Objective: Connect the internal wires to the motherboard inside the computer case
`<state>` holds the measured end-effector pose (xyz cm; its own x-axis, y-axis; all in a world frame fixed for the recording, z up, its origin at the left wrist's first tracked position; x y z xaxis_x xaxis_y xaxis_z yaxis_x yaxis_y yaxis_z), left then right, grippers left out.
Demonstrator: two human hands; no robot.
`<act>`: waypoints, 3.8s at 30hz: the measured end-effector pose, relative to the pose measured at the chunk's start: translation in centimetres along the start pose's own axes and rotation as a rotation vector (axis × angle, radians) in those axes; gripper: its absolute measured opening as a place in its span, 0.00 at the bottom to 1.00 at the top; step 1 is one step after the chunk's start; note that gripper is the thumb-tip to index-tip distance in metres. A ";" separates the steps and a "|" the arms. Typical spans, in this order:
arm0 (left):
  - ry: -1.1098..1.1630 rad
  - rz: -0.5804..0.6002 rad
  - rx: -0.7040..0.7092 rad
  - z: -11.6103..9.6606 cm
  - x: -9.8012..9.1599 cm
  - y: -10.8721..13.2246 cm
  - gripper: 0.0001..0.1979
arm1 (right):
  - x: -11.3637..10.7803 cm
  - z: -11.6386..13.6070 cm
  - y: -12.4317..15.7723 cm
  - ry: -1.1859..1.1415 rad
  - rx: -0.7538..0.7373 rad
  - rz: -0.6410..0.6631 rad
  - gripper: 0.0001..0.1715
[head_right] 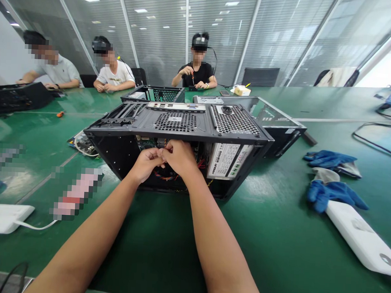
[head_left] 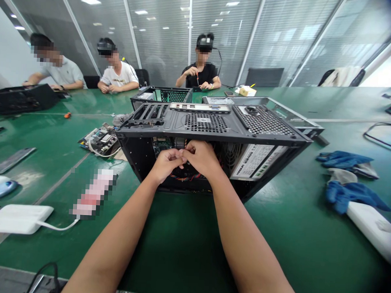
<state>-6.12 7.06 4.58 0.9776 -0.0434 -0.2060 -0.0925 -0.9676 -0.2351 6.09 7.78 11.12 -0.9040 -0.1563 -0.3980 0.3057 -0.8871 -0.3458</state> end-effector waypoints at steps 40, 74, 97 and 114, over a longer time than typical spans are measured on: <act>0.070 0.055 -0.084 0.5 0.6 0.4 0.13 | 0.8 -1.6 -0.4 -0.373 0.050 0.062 0.14; -0.477 -0.388 0.170 -2.9 -0.8 1.5 0.07 | 0.3 -0.9 -0.2 -0.084 -0.009 -0.143 0.12; 0.396 0.005 -0.104 0.8 1.2 0.4 0.13 | 0.6 -1.4 -0.4 -0.307 0.040 -0.082 0.13; 0.255 -0.089 -0.103 1.2 0.3 0.4 0.11 | 0.5 -1.1 -0.3 -0.249 0.034 -0.086 0.13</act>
<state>-6.05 6.98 3.30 0.9982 -0.0059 0.0593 0.0026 -0.9900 -0.1412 5.89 8.43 10.13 -0.9732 -0.1781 -0.1455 0.2181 -0.9153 -0.3387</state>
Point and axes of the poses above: each hand's wrist, its own y-axis away from the middle knuckle, its own x-axis out of the palm, z = x × y, the point moved 8 cm from there along -y, towards the middle knuckle, and after that the axes turned 15 degrees about -y, right-handed, at the moved point
